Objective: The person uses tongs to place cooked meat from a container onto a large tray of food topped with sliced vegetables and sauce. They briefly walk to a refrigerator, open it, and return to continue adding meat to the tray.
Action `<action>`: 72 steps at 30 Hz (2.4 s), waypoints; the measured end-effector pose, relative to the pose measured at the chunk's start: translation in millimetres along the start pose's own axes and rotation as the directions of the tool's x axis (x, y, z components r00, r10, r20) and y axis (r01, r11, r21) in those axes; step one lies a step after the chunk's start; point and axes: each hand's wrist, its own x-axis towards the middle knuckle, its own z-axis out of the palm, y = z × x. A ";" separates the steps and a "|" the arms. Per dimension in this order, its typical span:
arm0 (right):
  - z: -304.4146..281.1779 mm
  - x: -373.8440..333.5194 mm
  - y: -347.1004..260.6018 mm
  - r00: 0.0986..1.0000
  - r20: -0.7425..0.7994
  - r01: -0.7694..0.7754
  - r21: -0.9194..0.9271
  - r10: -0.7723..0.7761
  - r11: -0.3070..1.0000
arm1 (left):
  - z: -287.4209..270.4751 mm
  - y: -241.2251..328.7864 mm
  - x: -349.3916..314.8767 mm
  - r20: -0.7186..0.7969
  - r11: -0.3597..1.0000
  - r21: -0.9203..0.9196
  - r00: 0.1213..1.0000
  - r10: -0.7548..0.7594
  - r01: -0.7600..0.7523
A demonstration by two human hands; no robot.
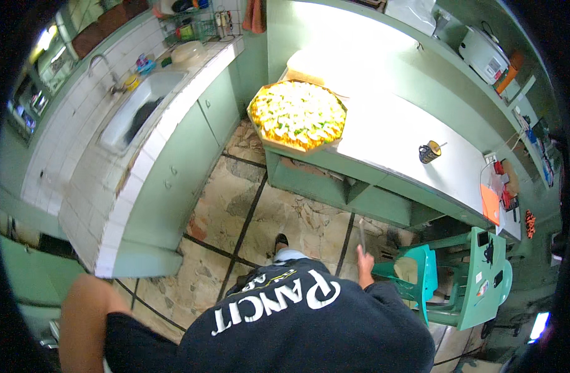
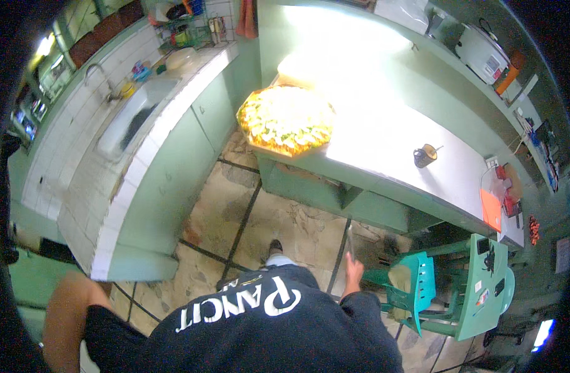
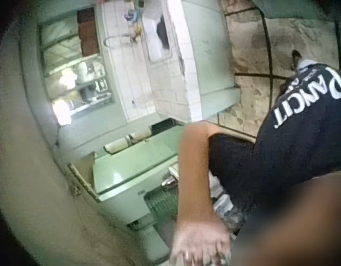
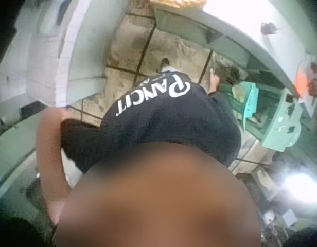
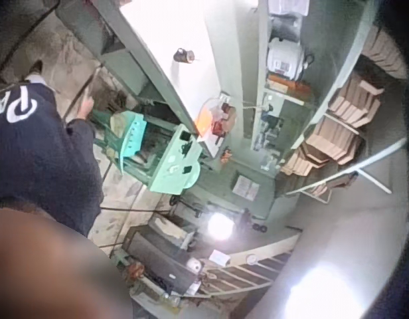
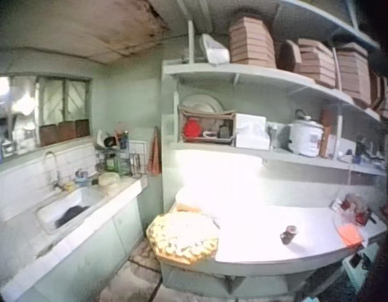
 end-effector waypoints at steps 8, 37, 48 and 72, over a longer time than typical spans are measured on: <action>3.8 161.0 -325.6 0.948 -0.229 0.319 0.717 -0.222 0.619 | -48.1 -316.7 -190.0 -0.751 0.696 -0.002 0.459 -0.475 0.718; 75.4 229.3 -649.7 0.987 -0.135 0.009 0.599 0.090 0.801 | 81.0 -942.8 -404.8 0.385 0.877 0.219 0.788 -0.481 0.428; 105.1 361.6 -769.0 0.976 0.027 0.204 -0.454 -0.216 0.867 | -107.4 -867.4 -551.9 -0.196 0.213 0.100 0.229 -0.953 0.972; 61.7 374.4 -777.9 0.955 -0.015 0.251 -0.491 -0.296 0.834 | -145.3 -641.0 -688.0 -0.253 -0.343 0.365 -0.262 -0.931 0.866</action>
